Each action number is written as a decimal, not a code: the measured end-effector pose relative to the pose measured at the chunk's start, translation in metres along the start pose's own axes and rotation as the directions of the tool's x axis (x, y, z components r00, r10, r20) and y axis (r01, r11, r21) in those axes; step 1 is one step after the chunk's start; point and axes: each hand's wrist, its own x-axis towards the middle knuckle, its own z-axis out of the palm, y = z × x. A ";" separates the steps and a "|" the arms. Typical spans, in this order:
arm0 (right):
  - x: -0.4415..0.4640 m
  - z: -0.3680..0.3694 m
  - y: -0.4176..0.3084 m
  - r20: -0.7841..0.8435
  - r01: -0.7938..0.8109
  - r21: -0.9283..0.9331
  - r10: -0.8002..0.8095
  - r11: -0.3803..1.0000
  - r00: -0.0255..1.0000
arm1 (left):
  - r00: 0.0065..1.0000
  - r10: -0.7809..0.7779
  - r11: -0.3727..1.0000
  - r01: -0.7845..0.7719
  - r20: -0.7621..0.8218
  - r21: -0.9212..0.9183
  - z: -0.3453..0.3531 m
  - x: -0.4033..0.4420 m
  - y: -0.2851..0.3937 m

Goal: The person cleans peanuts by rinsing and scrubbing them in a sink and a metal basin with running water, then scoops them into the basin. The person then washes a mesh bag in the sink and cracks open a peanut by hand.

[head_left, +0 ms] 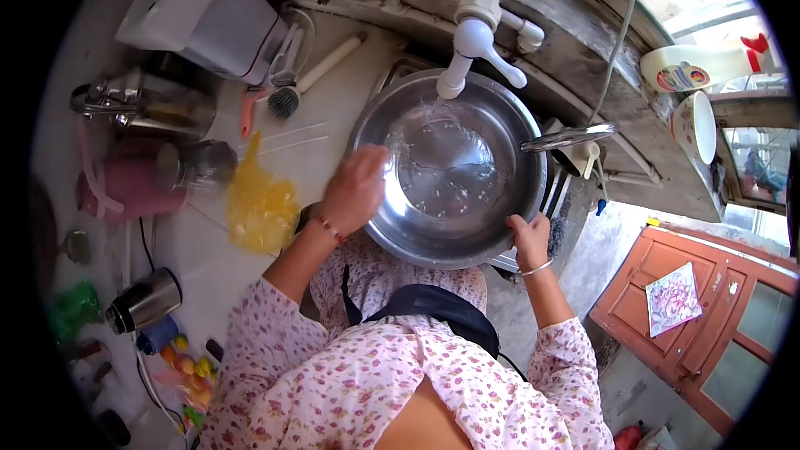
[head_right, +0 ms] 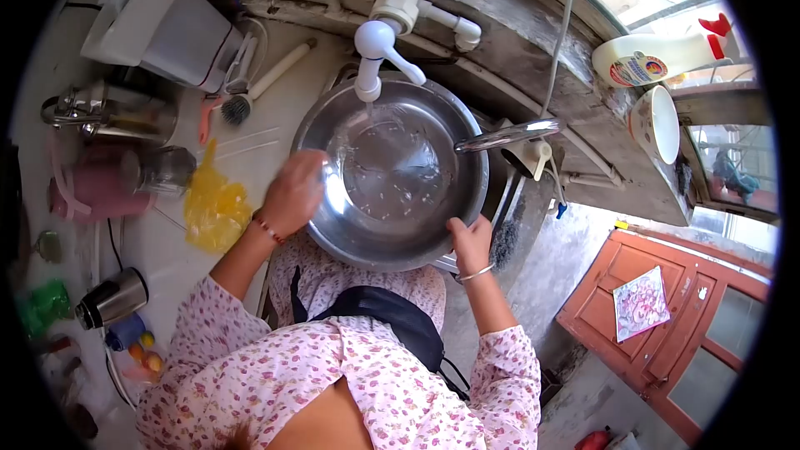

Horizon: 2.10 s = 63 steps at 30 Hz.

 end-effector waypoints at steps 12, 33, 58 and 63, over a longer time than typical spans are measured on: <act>-0.016 0.058 0.033 -0.116 0.157 -0.002 -0.157 0.988 0.981 | 0.986 -0.126 0.988 0.134 -0.108 0.077 0.114 0.090 0.030; 0.014 0.080 0.052 -0.165 0.189 0.264 -0.149 0.946 0.975 | 0.963 0.174 0.922 -0.085 0.207 -0.379 0.146 0.083 0.084; 0.007 0.011 0.062 -0.247 0.006 0.308 0.074 0.951 0.966 | 0.448 0.512 0.834 -0.057 0.733 -0.548 0.083 0.044 0.071; -0.001 -0.018 0.098 -0.058 -0.117 0.340 0.145 0.933 0.988 | 0.846 0.010 0.997 -0.048 0.533 0.057 0.001 0.017 -0.004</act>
